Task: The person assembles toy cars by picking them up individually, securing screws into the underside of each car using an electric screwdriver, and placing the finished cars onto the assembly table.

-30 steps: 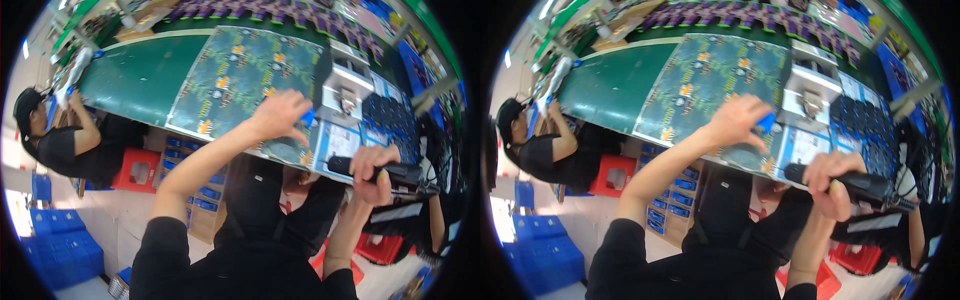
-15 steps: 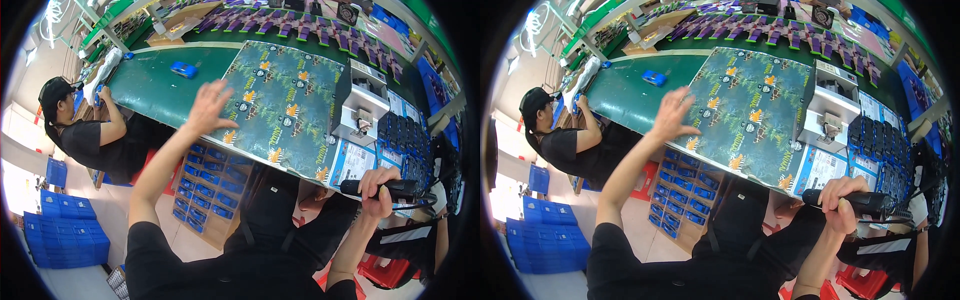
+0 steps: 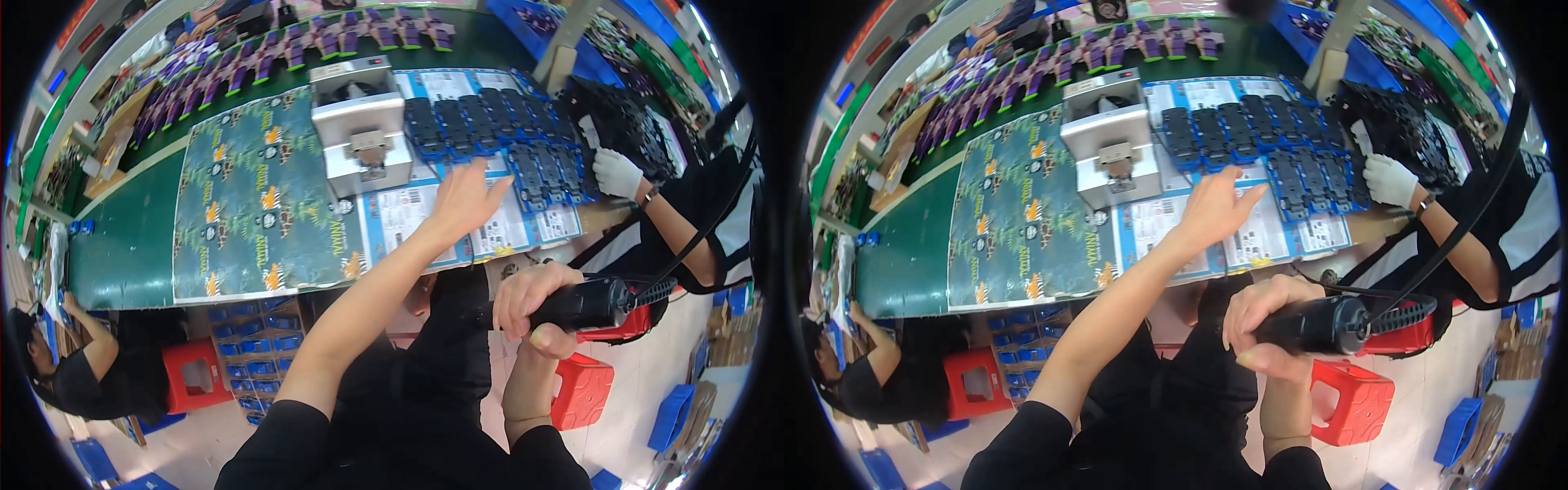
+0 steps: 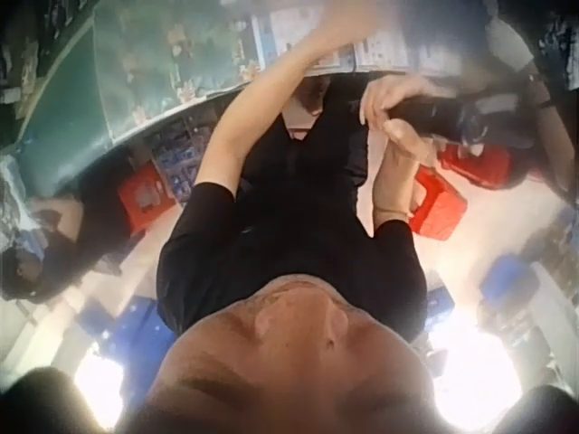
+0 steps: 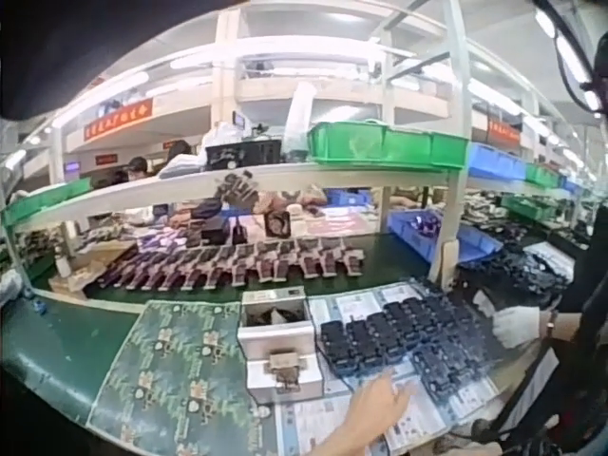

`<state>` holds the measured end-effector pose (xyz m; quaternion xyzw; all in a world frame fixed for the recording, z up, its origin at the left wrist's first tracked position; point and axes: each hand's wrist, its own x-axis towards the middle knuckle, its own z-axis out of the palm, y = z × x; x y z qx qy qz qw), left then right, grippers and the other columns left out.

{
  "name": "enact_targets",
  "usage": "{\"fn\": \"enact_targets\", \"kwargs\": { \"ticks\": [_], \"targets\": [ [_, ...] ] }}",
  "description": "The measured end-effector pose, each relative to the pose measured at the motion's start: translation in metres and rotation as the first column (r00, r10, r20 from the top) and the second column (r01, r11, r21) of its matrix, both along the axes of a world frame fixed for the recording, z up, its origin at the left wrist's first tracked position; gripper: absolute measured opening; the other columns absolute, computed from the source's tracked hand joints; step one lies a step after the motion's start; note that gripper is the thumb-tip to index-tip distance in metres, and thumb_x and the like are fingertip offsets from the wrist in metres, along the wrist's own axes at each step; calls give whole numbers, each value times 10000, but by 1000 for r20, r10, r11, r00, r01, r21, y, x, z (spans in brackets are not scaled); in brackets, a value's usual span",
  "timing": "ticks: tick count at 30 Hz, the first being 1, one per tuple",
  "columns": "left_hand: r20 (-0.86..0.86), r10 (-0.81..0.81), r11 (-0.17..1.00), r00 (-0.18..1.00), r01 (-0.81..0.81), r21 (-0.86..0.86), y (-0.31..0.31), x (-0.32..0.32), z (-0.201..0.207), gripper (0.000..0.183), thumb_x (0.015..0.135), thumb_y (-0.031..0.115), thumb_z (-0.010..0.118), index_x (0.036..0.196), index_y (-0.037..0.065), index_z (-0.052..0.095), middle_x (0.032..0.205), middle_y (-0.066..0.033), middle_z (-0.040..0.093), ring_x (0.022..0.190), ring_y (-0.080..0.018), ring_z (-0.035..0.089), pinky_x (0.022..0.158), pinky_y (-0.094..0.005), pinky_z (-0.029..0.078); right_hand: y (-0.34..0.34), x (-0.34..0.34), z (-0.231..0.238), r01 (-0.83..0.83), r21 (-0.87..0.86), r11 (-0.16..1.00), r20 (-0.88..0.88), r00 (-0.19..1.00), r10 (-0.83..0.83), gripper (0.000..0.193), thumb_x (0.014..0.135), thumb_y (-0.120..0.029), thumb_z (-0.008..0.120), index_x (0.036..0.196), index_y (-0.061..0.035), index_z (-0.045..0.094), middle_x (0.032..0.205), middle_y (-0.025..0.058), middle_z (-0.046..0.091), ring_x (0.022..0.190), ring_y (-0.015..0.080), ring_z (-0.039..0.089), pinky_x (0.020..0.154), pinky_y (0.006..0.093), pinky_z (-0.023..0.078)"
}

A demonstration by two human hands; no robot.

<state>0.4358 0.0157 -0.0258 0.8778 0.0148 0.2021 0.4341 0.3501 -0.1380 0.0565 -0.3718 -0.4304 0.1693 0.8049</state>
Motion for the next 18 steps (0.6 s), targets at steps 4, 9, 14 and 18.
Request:
{"fn": "enact_targets", "kwargs": {
  "ticks": [4, 9, 14, 18],
  "targets": [
    [-258, 35, 999, 965, -29, 30, -34, 40, 18, 727, 799, 583, 706, 1078, -85, 635, 952, -278, 699, 942, -427, 678, 836, -482, 530, -12, 2, 6, 40, 30, 999, -123, 992, -36, 296, 651, -51, 791, 846, 24, 582, 598, 82, 561, 494, 179, 551, 501, 308, 508],
    [-219, 88, 996, 972, -93, -10, -50, 49, 9, 721, 701, 488, 819, 1084, -77, 583, 960, -245, 697, 937, -400, 681, 813, -451, 534, -23, 5, 8, 82, -4, 997, -133, 988, -81, 311, 629, -60, 804, 833, 27, 585, 591, 84, 560, 485, 184, 545, 503, 302, 501],
    [73, 8, 772, 997, 40, -634, -36, 7, -9, 669, 667, 242, 884, 1148, -59, 530, 1042, -174, 670, 939, -235, 661, 825, -359, 530, -19, 6, 14, 56, 94, 994, -95, 994, -47, 303, 669, -79, 795, 871, 22, 594, 603, 86, 580, 493, 181, 557, 508, 304, 512],
    [37, 72, 465, 997, 0, -885, 23, -96, 13, 464, 819, 126, 788, 1194, 7, 543, 1071, -95, 650, 965, -161, 630, 859, -326, 532, -6, 17, 18, 191, 137, 972, 70, 977, -202, 300, 841, -234, 718, 946, -30, 525, 631, 41, 552, 463, 133, 533, 484, 266, 483]
  ]
}}
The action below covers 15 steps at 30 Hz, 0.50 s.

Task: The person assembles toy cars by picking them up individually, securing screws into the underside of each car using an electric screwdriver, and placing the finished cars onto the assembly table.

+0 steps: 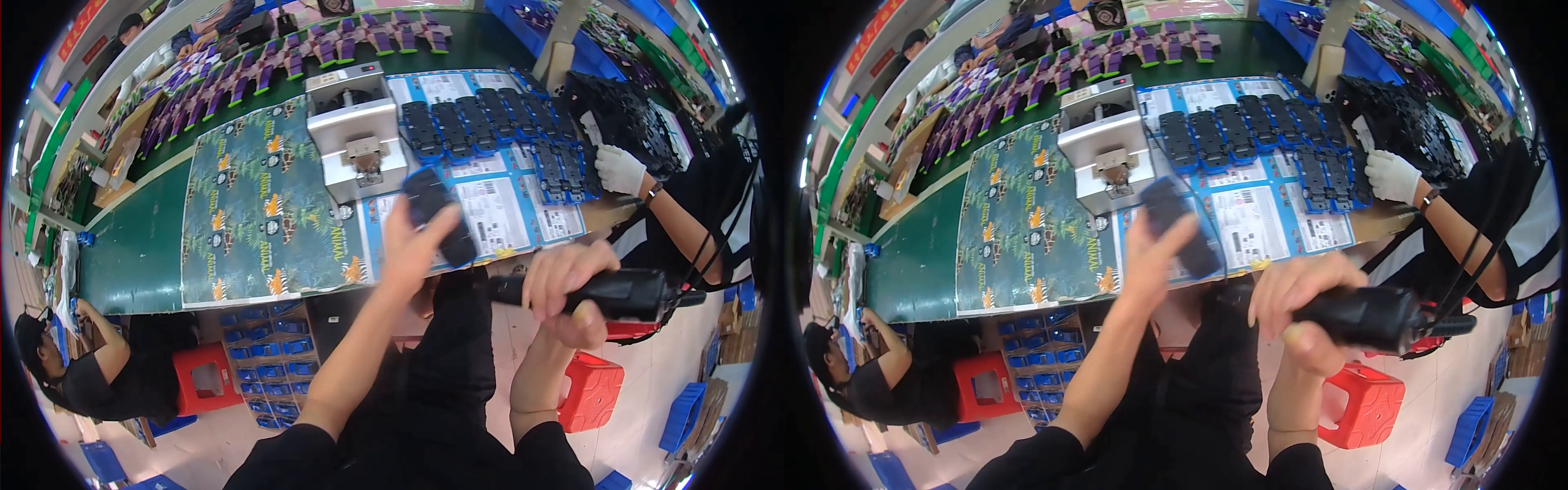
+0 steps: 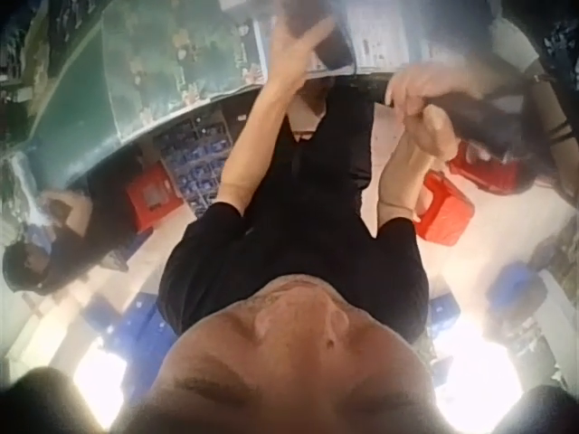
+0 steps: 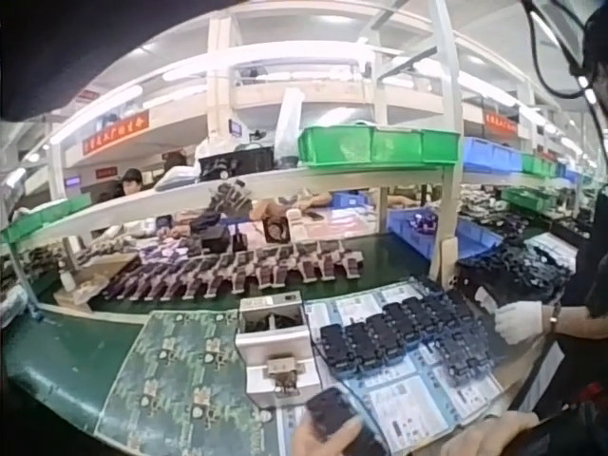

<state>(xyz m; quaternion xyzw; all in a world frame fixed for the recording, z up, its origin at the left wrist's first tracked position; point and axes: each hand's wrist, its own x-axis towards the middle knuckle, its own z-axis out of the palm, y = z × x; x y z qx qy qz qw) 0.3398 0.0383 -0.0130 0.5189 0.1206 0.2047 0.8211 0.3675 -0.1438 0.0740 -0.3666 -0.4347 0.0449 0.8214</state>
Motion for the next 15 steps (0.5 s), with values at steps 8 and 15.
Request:
{"fn": "enact_targets", "kwargs": {
  "ticks": [8, 15],
  "targets": [
    [-46, 197, 891, 979, -199, -409, 98, -84, -13, 279, 965, 219, 634, 1168, 63, 523, 1054, -122, 656, 898, -241, 690, 716, -411, 607, 147, 33, 15, 141, 41, 989, -20, 990, -140, 80, 906, -92, 564, 922, -33, 513, 653, 60, 479, 529, 178, 492, 561, 338, 451],
    [-28, 135, 955, 990, -138, -263, 112, -86, -30, 245, 967, 238, 629, 1085, 29, 579, 984, -139, 694, 762, -220, 708, 678, -363, 605, 216, 37, 14, 314, -101, 944, 75, 949, -307, 143, 820, -21, 751, 785, -14, 612, 595, 24, 587, 463, 79, 550, 445, 218, 428]
  ]
}}
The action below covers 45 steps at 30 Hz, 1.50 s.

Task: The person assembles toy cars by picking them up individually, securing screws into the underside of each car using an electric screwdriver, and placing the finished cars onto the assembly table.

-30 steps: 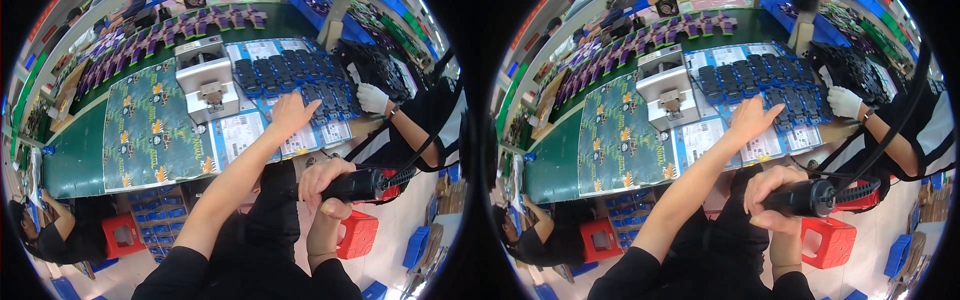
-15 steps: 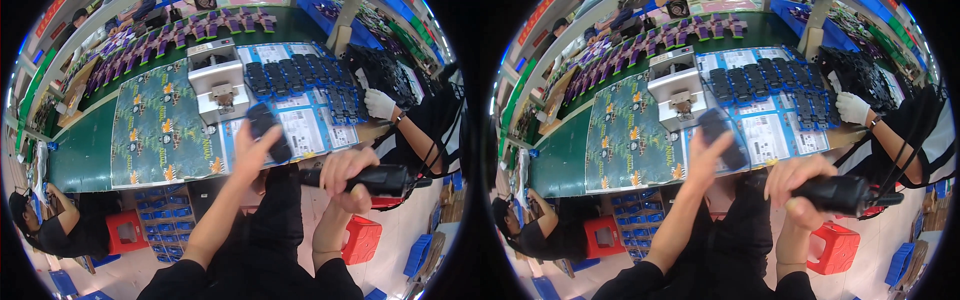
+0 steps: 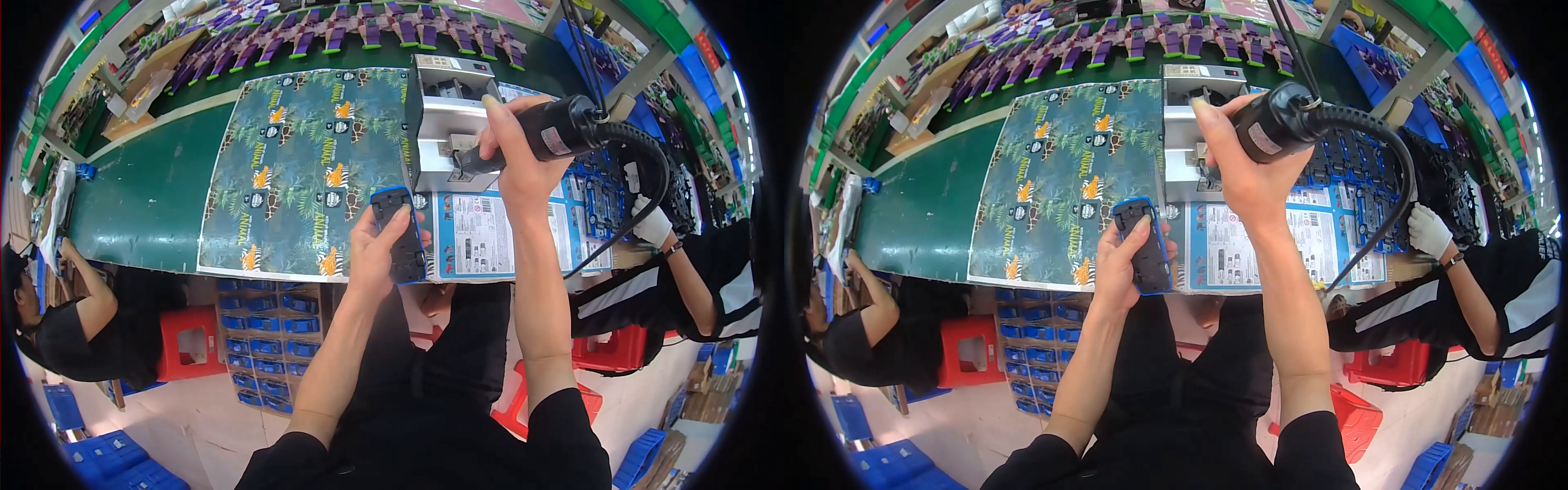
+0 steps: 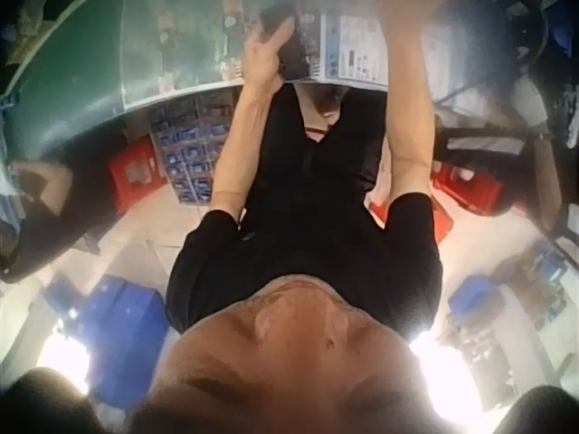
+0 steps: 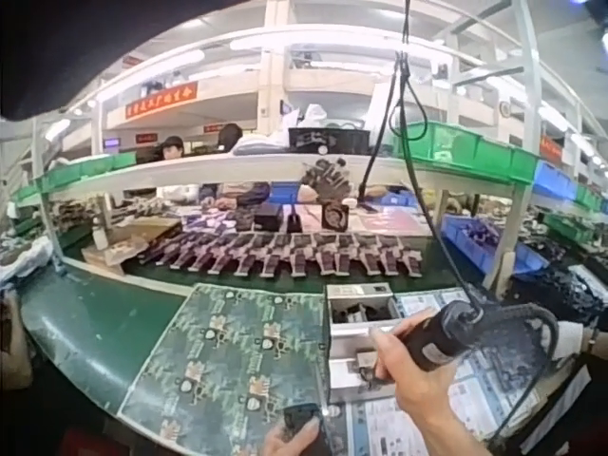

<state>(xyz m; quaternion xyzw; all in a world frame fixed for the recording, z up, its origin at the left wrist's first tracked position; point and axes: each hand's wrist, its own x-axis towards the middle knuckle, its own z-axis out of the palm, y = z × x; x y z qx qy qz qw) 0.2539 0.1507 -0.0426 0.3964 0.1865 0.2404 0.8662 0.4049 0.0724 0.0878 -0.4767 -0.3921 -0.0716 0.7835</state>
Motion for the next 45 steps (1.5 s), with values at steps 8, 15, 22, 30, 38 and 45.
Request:
{"fn": "enact_targets", "kwargs": {
  "ticks": [8, 15, 22, 30, 38, 45],
  "targets": [
    [58, -58, 989, 997, 65, -136, 4, 3, 4, 280, 933, 182, 678, 1143, 21, 586, 1028, -114, 677, 824, -186, 695, 713, -348, 607, 12, 4, 11, 46, -195, 980, -20, 998, -51, 170, 828, -30, 728, 810, -29, 560, 548, 49, 544, 429, 143, 531, 461, 277, 445],
    [53, -35, 998, 998, 32, 55, -4, 3, 2, 250, 908, 110, 695, 1119, -7, 632, 991, -89, 702, 794, -145, 686, 696, -304, 589, -25, -24, 15, -324, 76, 943, -241, 912, 333, 108, 943, -149, 511, 904, -48, 517, 638, 50, 455, 499, 166, 459, 549, 328, 420],
    [19, -13, 995, 1000, 11, 103, -10, 5, 2, 212, 886, 98, 717, 1068, -1, 669, 914, -61, 706, 768, -107, 667, 685, -266, 557, -13, -50, 2, -338, 143, 930, -122, 926, 356, 88, 925, -108, 554, 944, -34, 511, 652, 66, 498, 507, 169, 499, 561, 338, 464],
    [-5, -34, 990, 999, 34, 139, -9, 5, 1, 234, 891, 58, 696, 1110, -12, 657, 997, -88, 711, 791, -154, 695, 718, -299, 578, -16, -53, -2, -343, 113, 932, -104, 929, 355, 169, 877, -59, 659, 955, -2, 520, 687, 88, 548, 514, 152, 529, 579, 333, 506],
    [-24, 9, 993, 1000, -6, 117, -12, 6, 6, 220, 878, 96, 721, 1070, -5, 682, 878, -51, 705, 757, -86, 646, 687, -253, 534, -17, -56, -7, -325, 33, 945, -40, 945, 326, 91, 912, -96, 541, 936, -27, 488, 670, 80, 504, 532, 171, 505, 589, 345, 477],
    [-42, -1, 980, 999, 9, 198, -10, 6, 5, 219, 870, 63, 706, 1071, -22, 686, 907, -42, 706, 787, -73, 631, 725, -250, 520, -13, -52, -22, -357, -27, 934, -34, 934, 356, 146, 875, -75, 599, 876, -32, 460, 674, 85, 517, 531, 167, 502, 587, 339, 471]
  ]
}}
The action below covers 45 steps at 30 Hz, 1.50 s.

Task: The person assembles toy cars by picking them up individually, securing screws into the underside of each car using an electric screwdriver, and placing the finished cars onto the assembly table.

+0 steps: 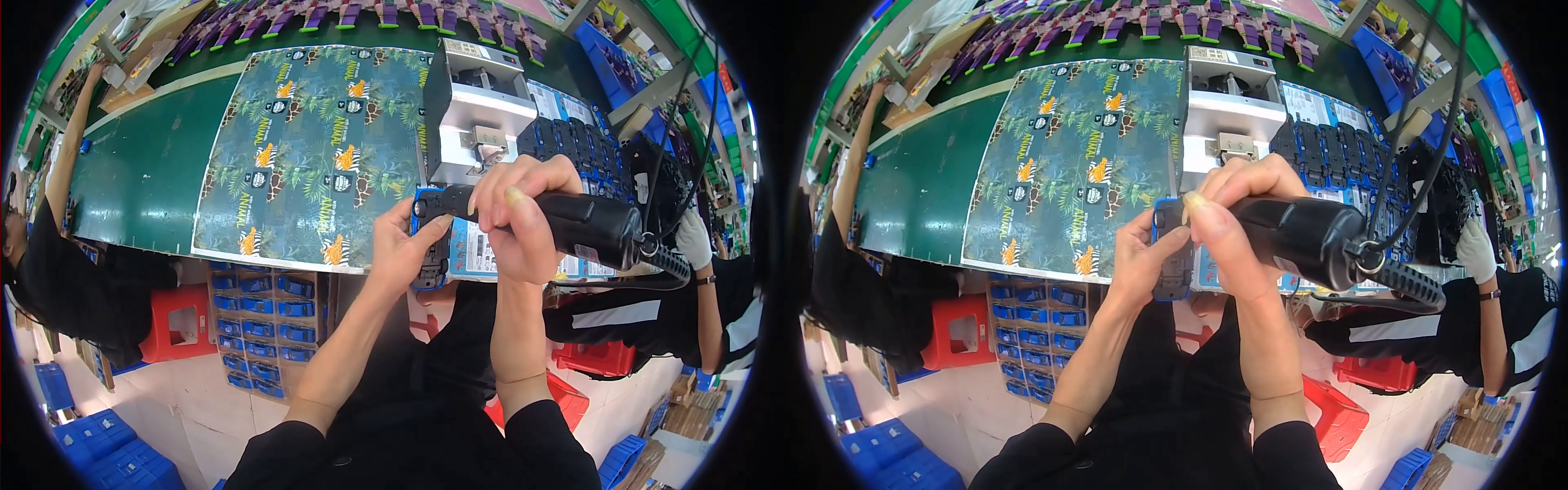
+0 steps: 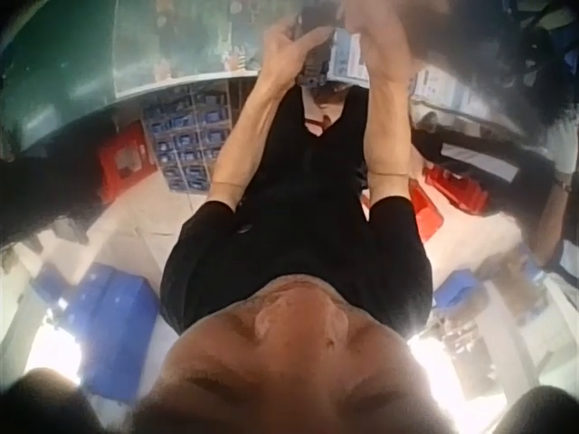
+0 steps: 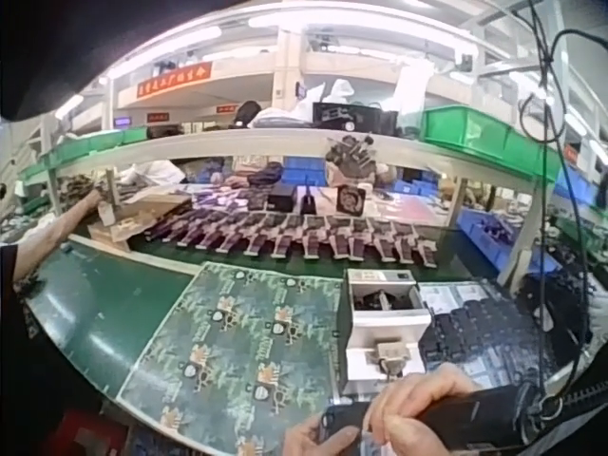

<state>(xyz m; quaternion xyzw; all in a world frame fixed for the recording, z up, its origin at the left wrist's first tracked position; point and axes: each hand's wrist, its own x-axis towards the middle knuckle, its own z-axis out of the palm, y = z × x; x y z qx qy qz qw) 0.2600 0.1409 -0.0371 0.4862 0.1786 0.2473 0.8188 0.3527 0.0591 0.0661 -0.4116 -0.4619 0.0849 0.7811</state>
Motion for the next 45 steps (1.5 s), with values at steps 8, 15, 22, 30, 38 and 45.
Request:
{"fn": "enact_targets", "kwargs": {
  "ticks": [8, 15, 22, 30, 38, 45],
  "targets": [
    [-8, 19, 1000, 1000, -19, -4, -1, 0, 2, 216, 867, 68, 712, 1064, -18, 687, 908, -52, 711, 784, -84, 641, 722, -252, 525, -2, -3, -3, 6, 18, 1000, -13, 1000, -6, 149, 886, -98, 594, 876, -34, 460, 691, 88, 527, 550, 166, 509, 601, 341, 475],
    [37, 93, 976, 995, -84, -200, 7, -1, 8, 205, 859, 73, 719, 1041, -7, 668, 873, -72, 703, 748, -131, 663, 730, -277, 541, -7, 10, 12, -49, 186, 981, -22, 998, 54, 106, 955, -159, 481, 920, -60, 501, 673, 49, 481, 527, 156, 470, 567, 350, 446],
    [170, 159, 847, 973, -45, -530, 25, -3, -6, 386, 861, -3, 625, 1227, 58, 518, 1132, -163, 631, 994, -279, 666, 882, -509, 580, -13, 57, 32, 325, 20, 946, -53, 945, -323, 81, 883, -51, 620, 884, -22, 545, 627, 59, 517, 511, 171, 517, 576, 348, 472],
    [135, 65, 930, 989, -11, -368, 26, -2, -5, 446, 803, -76, 625, 1217, 45, 511, 1128, -157, 633, 954, -296, 684, 845, -493, 597, 11, 63, 30, 327, -72, 942, 24, 945, -326, 171, 847, -52, 708, 797, -18, 548, 548, 48, 533, 434, 150, 525, 494, 302, 468],
    [154, 116, 916, 981, -45, -399, 26, 1, -13, 460, 789, -80, 647, 1204, 46, 496, 1080, -141, 630, 871, -267, 682, 787, -445, 600, 1, 41, 33, 31, -253, 967, -192, 978, -82, 151, 902, -147, 620, 838, -47, 527, 573, 35, 485, 419, 143, 456, 459, 309, 423],
    [144, 97, 915, 985, -32, -402, 27, 0, -9, 507, 763, -88, 662, 1214, 50, 476, 1073, -132, 631, 873, -253, 689, 724, -407, 596, -15, -7, 12, -204, -44, 978, -218, 957, 190, 147, 920, -162, 549, 881, -31, 496, 617, 61, 492, 464, 152, 469, 508, 324, 458]
  ]
}}
